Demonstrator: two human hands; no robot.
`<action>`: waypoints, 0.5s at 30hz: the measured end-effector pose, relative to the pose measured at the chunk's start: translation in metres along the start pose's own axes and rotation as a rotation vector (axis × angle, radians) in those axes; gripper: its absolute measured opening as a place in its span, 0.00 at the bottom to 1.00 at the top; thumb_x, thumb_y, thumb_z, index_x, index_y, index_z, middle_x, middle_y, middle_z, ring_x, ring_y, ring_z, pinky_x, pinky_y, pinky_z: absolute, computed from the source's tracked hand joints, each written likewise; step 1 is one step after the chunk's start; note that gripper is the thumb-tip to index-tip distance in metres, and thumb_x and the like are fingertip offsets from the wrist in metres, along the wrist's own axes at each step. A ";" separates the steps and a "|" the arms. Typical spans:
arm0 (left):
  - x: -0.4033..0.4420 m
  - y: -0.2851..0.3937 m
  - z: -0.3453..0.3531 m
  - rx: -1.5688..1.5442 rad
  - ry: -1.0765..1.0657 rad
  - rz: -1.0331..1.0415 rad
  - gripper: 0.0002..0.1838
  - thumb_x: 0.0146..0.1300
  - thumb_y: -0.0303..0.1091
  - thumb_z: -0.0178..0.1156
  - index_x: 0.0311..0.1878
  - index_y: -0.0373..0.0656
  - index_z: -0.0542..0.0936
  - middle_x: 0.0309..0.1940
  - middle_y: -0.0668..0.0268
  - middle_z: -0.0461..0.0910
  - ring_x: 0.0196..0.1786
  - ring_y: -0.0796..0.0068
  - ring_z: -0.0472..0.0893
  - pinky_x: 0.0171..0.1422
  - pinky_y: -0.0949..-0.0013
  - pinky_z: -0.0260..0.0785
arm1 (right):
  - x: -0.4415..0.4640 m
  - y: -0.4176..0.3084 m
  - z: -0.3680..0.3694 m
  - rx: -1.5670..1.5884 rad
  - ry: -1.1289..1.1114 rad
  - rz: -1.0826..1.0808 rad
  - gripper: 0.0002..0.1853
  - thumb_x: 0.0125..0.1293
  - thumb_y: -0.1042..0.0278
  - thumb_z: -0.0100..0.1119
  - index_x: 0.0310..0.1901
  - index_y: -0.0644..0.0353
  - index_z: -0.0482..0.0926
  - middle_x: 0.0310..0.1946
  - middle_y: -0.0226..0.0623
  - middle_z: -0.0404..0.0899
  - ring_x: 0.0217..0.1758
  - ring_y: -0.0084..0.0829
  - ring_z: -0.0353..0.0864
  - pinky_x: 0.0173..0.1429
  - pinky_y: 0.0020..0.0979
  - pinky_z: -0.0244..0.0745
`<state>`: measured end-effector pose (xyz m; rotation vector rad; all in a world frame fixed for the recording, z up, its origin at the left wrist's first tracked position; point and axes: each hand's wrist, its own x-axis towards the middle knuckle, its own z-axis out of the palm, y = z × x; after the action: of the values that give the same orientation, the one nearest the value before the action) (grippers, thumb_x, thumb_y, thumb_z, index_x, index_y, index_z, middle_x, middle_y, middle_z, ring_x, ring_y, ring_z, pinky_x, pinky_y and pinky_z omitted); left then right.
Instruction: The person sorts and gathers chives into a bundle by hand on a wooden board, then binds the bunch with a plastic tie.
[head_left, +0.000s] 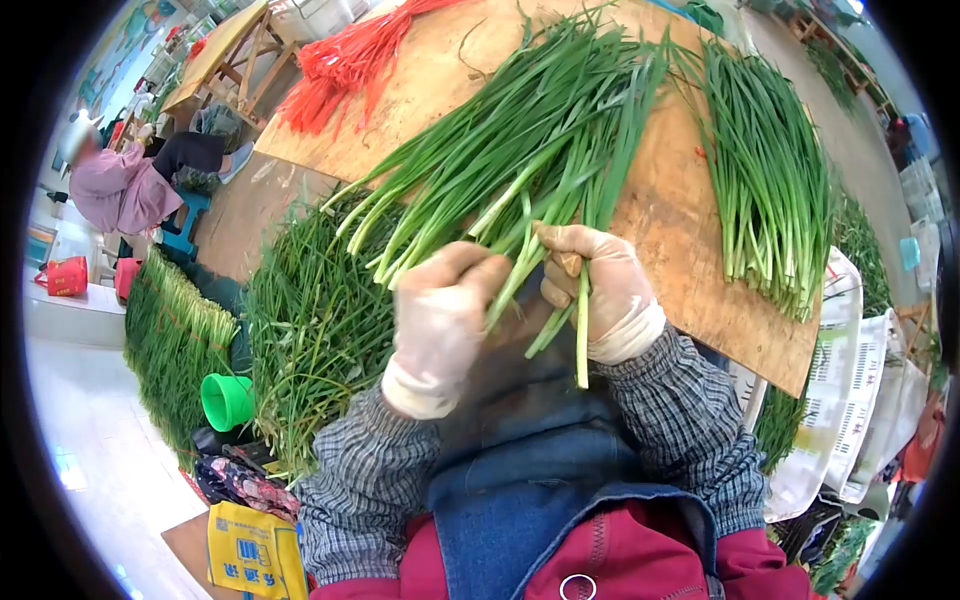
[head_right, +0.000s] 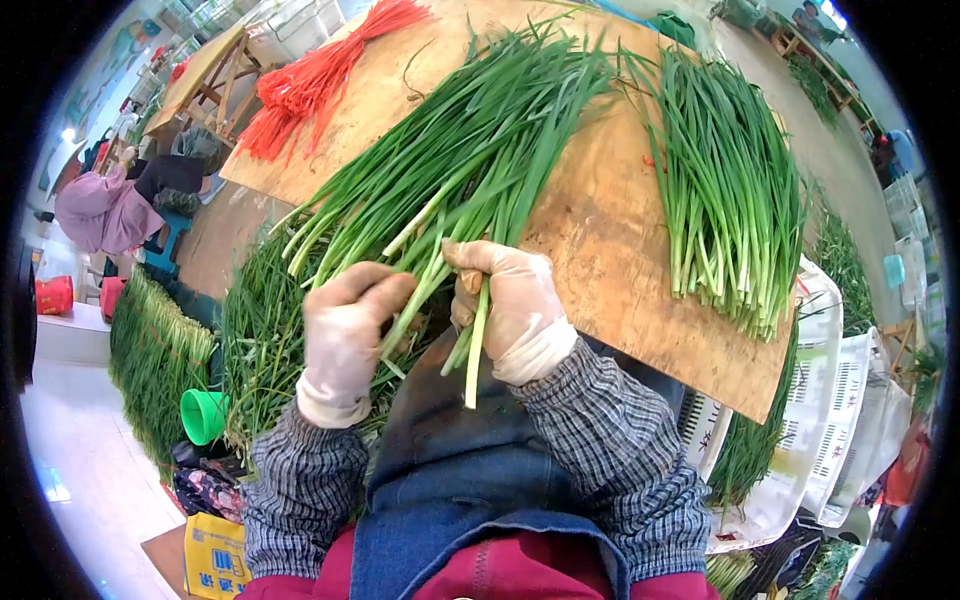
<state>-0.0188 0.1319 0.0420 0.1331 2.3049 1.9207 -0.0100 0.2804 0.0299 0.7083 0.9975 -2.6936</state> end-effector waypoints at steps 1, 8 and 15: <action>-0.007 0.013 -0.008 -0.020 0.084 -0.094 0.07 0.56 0.30 0.58 0.33 0.36 0.80 0.20 0.65 0.78 0.17 0.83 0.72 0.18 0.80 0.59 | 0.001 0.000 -0.002 0.033 -0.007 0.006 0.10 0.54 0.72 0.59 0.19 0.57 0.70 0.11 0.26 0.64 0.11 0.23 0.60 0.18 0.26 0.57; -0.083 -0.033 -0.171 0.723 0.744 -0.115 0.08 0.61 0.33 0.57 0.38 0.39 0.79 0.21 0.70 0.75 0.21 0.82 0.72 0.24 0.79 0.63 | 0.005 -0.002 -0.016 0.048 0.008 0.043 0.07 0.55 0.71 0.60 0.24 0.60 0.73 0.11 0.26 0.66 0.11 0.22 0.60 0.19 0.25 0.59; -0.055 0.007 -0.058 0.253 0.128 -0.002 0.08 0.59 0.27 0.57 0.40 0.34 0.80 0.27 0.63 0.80 0.28 0.78 0.76 0.36 0.77 0.68 | -0.003 -0.001 -0.012 -0.137 0.046 0.036 0.07 0.55 0.70 0.61 0.27 0.63 0.76 0.13 0.26 0.68 0.11 0.19 0.60 0.16 0.22 0.56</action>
<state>0.0260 0.0682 0.0617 0.0342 2.6229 1.6746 -0.0028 0.2897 0.0242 0.7571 1.1563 -2.5598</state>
